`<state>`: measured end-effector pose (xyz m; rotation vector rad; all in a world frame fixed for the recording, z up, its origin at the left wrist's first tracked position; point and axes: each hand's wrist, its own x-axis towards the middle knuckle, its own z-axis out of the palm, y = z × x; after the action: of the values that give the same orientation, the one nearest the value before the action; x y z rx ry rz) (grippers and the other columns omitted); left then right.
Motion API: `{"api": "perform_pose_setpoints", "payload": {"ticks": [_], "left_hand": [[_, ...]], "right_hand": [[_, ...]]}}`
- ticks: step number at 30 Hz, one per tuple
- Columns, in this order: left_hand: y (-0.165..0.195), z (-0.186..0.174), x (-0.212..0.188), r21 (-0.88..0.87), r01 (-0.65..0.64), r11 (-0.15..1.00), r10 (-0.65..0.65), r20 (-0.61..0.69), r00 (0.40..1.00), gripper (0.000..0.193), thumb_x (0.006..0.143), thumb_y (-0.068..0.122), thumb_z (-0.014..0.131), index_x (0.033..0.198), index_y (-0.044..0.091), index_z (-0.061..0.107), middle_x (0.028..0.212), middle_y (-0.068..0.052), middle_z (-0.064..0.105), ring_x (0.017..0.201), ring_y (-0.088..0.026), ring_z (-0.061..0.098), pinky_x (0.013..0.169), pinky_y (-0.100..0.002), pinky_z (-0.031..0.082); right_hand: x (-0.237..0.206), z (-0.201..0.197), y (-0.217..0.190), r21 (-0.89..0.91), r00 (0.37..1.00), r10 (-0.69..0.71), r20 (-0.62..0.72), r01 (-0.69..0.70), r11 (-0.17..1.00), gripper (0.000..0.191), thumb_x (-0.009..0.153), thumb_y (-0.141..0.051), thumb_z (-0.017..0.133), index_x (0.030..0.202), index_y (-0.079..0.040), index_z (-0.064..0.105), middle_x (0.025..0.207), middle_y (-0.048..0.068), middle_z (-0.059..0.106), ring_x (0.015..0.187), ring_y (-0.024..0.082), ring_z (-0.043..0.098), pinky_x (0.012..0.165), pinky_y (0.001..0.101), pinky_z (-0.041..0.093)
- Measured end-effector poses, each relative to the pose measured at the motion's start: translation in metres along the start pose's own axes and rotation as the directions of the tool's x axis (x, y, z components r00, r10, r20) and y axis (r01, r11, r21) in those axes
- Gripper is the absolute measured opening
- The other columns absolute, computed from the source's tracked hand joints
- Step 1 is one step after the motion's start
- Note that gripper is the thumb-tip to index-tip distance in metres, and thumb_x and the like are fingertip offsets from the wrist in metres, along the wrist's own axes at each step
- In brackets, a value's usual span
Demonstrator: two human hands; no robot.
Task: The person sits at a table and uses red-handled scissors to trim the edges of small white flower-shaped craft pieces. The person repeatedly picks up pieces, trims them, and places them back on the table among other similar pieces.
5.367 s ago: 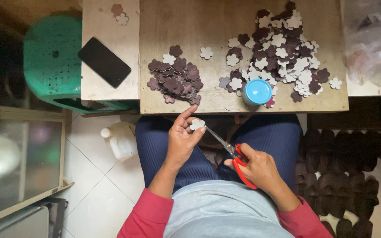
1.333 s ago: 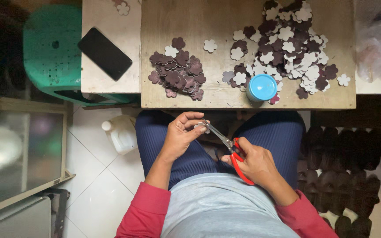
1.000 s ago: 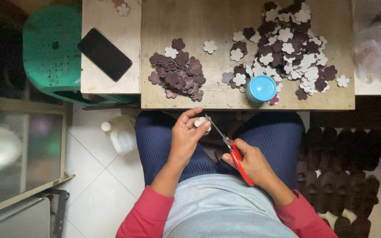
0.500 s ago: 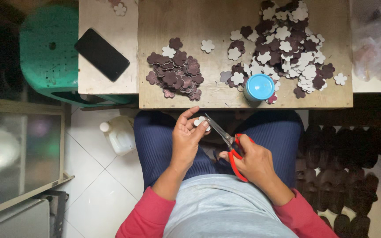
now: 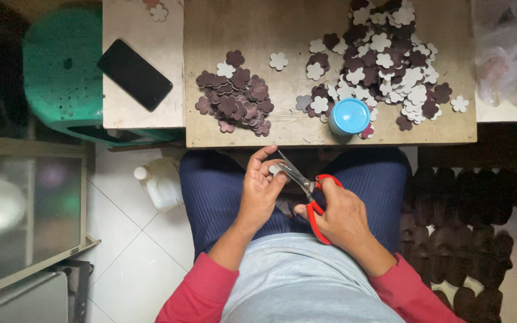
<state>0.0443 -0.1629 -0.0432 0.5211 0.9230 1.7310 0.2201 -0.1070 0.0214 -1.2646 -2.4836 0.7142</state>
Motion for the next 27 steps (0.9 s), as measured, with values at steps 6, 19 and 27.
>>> {"api": "perform_pose_setpoints", "payload": {"ticks": [6, 19, 27], "left_hand": [[0.0029, 0.0033, -0.0007, -0.008, 0.032, 0.999, -0.032, -0.006, 0.999, 0.058, 0.096, -0.007, 0.063, 0.147, 0.004, 0.040, 0.118, -0.009, 0.063, 0.106, -0.013, 0.063, 0.097, -0.028, 0.055], [-0.0003, -0.0023, 0.0011, -0.022, 0.023, 0.999, -0.023, 0.017, 1.000, 0.059, 0.096, -0.006, 0.066, 0.149, 0.003, 0.041, 0.116, -0.009, 0.063, 0.103, -0.012, 0.063, 0.095, -0.028, 0.055], [-0.0006, -0.0050, 0.0029, -0.042, 0.045, 0.998, -0.044, 0.018, 0.999, 0.059, 0.096, -0.006, 0.067, 0.148, 0.003, 0.042, 0.116, -0.009, 0.064, 0.104, -0.011, 0.064, 0.095, -0.027, 0.054]], "right_hand": [[0.0031, -0.0019, -0.0018, -0.039, 0.999, -0.026, -0.024, 0.026, 0.999, 0.066, 0.068, -0.050, 0.085, 0.103, -0.001, 0.059, 0.076, 0.019, 0.064, 0.073, 0.040, 0.065, 0.066, 0.0476, 0.049], [0.0031, -0.0009, 0.0013, 0.001, 0.999, 0.009, 0.042, -0.009, 1.000, 0.065, 0.071, -0.050, 0.085, 0.103, -0.001, 0.056, 0.075, 0.021, 0.065, 0.073, 0.042, 0.066, 0.065, 0.0489, 0.050], [0.0029, -0.0009, 0.0026, 0.009, 0.997, 0.031, 0.068, -0.032, 0.999, 0.065, 0.072, -0.051, 0.084, 0.102, -0.001, 0.055, 0.072, 0.021, 0.064, 0.070, 0.042, 0.067, 0.063, 0.0494, 0.051]]}}
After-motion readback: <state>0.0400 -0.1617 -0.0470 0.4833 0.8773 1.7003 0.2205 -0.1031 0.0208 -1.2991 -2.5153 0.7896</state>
